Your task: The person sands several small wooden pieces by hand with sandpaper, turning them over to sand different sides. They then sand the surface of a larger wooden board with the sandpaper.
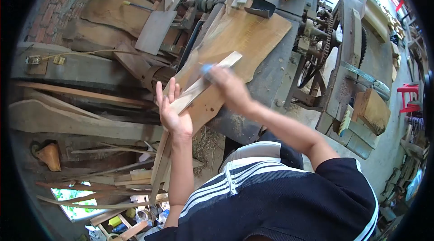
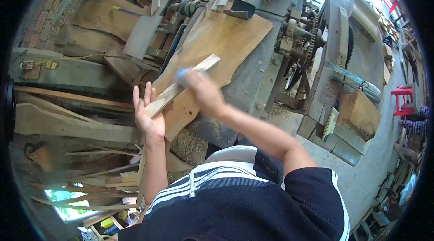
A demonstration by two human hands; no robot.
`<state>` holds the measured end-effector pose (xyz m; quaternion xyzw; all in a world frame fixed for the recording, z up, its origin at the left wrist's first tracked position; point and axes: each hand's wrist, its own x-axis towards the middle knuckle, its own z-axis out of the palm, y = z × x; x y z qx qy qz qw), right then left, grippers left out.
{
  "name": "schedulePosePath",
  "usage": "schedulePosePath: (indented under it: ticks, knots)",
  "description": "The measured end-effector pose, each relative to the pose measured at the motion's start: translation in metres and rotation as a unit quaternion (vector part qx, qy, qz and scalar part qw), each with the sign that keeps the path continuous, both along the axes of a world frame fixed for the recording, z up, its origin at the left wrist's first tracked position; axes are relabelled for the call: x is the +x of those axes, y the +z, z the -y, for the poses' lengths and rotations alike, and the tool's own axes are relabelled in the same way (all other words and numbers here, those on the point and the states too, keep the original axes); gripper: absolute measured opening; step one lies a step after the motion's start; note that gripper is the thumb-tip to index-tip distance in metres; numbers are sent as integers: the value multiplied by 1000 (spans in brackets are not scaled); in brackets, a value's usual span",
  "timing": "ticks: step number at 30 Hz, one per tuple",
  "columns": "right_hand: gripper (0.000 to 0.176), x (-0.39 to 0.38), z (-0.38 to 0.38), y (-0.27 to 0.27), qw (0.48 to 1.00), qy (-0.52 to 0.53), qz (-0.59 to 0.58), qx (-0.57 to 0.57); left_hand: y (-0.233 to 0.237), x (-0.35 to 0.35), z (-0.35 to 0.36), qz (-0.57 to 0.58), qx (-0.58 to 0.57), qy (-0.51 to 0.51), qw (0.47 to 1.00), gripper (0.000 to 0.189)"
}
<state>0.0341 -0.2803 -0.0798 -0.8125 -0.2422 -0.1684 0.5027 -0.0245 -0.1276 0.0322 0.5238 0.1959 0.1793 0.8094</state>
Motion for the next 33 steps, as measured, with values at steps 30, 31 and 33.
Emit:
schedulePosePath:
  ticks: [30,31,33]
  knots:
    - [42,95,66,-42,944,-40,-310,110,8,-36,-27,-118,77,-221,965,48]
    - [42,103,73,-46,945,-43,-307,101,10,-34,-24,-55,239,-232,941,45]
    - [42,101,82,-27,947,-47,-304,88,37,-25,-12,-28,412,-269,870,44]
